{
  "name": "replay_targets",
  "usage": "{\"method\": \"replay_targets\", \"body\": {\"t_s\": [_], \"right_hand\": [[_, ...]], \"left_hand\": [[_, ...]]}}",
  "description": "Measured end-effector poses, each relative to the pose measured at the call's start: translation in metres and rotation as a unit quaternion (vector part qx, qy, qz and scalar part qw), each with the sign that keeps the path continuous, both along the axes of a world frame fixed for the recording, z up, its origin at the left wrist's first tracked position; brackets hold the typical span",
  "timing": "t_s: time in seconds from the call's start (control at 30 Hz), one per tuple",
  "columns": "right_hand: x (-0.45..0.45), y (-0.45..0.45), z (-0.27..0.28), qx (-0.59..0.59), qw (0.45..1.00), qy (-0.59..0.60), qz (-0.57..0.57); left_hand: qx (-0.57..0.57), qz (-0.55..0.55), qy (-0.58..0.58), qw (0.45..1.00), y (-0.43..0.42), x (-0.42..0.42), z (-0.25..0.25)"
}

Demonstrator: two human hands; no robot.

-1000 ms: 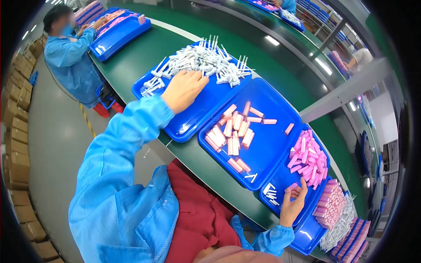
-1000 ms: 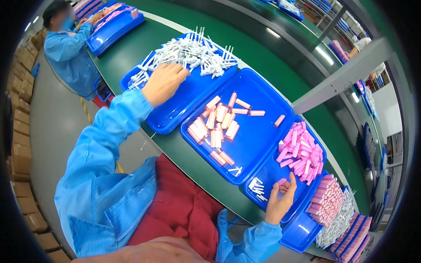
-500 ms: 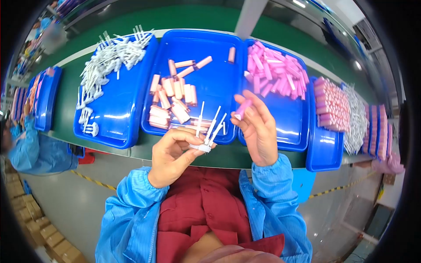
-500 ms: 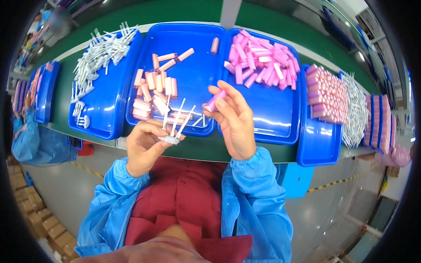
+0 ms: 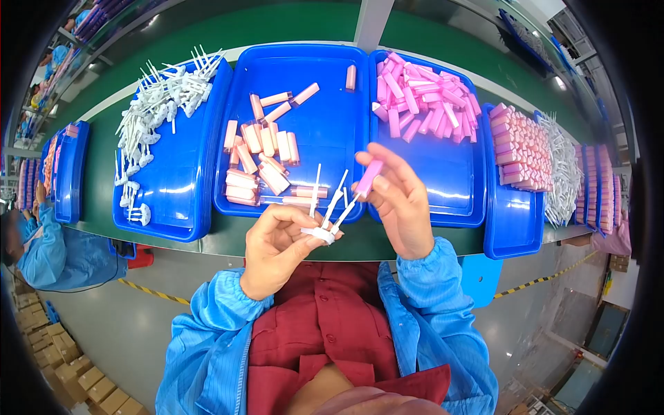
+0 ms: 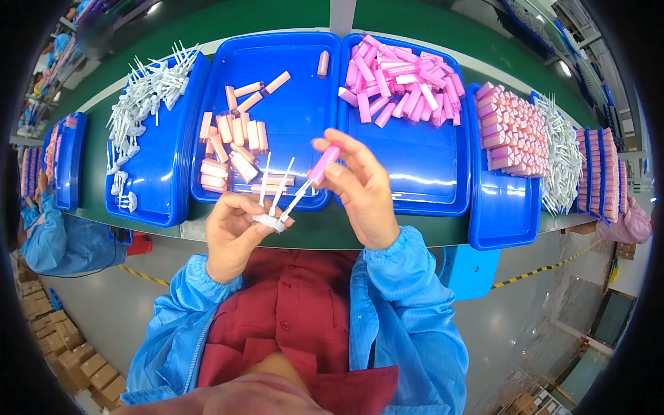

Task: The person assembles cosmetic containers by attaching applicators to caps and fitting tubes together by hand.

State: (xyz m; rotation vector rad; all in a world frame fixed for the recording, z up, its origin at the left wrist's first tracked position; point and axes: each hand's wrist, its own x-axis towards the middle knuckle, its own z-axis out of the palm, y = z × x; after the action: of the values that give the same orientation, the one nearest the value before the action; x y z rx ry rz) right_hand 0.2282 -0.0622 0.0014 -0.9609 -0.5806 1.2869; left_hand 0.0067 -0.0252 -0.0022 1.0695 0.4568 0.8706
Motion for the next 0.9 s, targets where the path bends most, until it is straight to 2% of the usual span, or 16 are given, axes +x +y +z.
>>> {"method": "replay_targets", "body": {"t_s": [0.1, 0.13, 0.2, 0.23, 0.33, 0.37, 0.43, 0.47, 0.57, 0.67, 0.8, 0.87, 0.9], "right_hand": [[-0.008, -0.005, 0.002, 0.001, 0.998, -0.041, 0.053], [-0.013, -0.009, 0.000, 0.009, 0.994, -0.081, 0.067], [-0.033, -0.018, 0.005, 0.017, 0.996, -0.069, 0.056], [-0.037, -0.020, 0.006, 0.018, 0.997, -0.055, 0.043], [-0.021, -0.013, -0.002, 0.014, 0.984, -0.167, 0.063], [0.000, -0.006, -0.003, 0.018, 0.929, -0.366, 0.049], [0.027, 0.021, 0.002, 0.066, 0.835, -0.539, -0.091], [0.035, 0.034, 0.011, 0.053, 0.799, -0.587, -0.120], [0.058, 0.073, 0.000, 0.145, 0.646, -0.730, -0.168], [0.068, 0.077, -0.010, 0.103, 0.604, -0.788, -0.060], [0.063, 0.061, -0.007, 0.138, 0.648, -0.743, -0.091], [0.051, 0.049, -0.004, 0.059, 0.853, -0.508, -0.108], [0.043, 0.042, 0.002, 0.013, 0.922, -0.369, -0.115]], "left_hand": [[-0.012, 0.004, -0.002, 1.000, 0.000, 0.002, -0.002], [0.034, 0.031, 0.021, 0.999, 0.000, 0.005, -0.004], [0.126, 0.087, 0.065, 0.986, 0.001, 0.010, -0.010], [0.124, 0.081, 0.064, 0.987, 0.001, 0.009, -0.010], [0.130, 0.073, 0.074, 0.986, 0.002, 0.005, -0.010], [0.140, 0.072, 0.089, 0.983, 0.004, 0.005, -0.008], [0.139, 0.073, 0.100, 0.983, 0.005, 0.006, -0.008], [0.130, 0.071, 0.095, 0.984, 0.006, 0.008, -0.010], [0.105, 0.059, 0.094, 0.988, 0.007, 0.012, -0.008], [0.117, 0.060, 0.104, 0.986, 0.009, 0.006, -0.008], [0.182, 0.073, 0.134, 0.971, 0.011, -0.003, -0.002], [0.216, 0.065, 0.139, 0.964, 0.012, -0.003, 0.003], [0.223, 0.060, 0.134, 0.964, 0.012, -0.002, 0.005]]}}
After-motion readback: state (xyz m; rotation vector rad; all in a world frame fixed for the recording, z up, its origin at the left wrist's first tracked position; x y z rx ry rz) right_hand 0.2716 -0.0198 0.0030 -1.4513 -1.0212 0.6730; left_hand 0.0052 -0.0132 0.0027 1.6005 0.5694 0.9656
